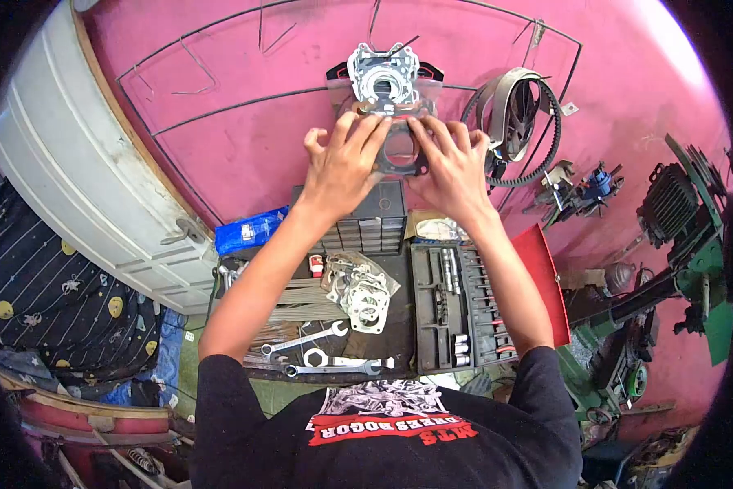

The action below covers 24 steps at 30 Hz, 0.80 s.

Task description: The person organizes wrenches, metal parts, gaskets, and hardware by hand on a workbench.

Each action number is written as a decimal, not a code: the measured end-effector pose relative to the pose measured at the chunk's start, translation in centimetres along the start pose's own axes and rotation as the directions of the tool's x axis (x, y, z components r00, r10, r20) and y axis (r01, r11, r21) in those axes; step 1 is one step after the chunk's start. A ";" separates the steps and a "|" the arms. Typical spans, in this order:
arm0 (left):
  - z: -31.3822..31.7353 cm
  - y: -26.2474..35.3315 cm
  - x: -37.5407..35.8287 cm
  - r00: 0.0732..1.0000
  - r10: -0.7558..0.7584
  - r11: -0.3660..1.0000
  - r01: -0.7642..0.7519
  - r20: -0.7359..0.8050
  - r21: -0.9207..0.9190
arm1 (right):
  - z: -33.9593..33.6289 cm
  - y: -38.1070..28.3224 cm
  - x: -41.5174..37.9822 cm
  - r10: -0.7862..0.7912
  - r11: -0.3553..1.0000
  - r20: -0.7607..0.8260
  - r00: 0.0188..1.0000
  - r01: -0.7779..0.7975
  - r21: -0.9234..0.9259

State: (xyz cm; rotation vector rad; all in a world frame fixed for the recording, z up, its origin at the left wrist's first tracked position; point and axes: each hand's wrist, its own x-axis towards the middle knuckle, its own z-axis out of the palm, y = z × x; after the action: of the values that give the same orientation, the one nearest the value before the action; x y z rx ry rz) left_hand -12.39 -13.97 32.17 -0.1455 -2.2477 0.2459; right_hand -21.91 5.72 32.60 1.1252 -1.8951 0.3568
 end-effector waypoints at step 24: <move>-0.4 -3.8 12.5 0.983 0.144 0.978 -0.124 -0.110 0.170 | 0.0 6.5 8.2 0.012 0.986 -0.129 0.992 -0.033 -0.161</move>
State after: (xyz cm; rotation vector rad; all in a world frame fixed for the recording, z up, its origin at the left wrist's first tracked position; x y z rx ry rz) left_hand -20.08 -15.29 42.71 -0.2196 -2.0886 0.4794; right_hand -28.87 4.65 40.33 0.9507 -1.7908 0.2740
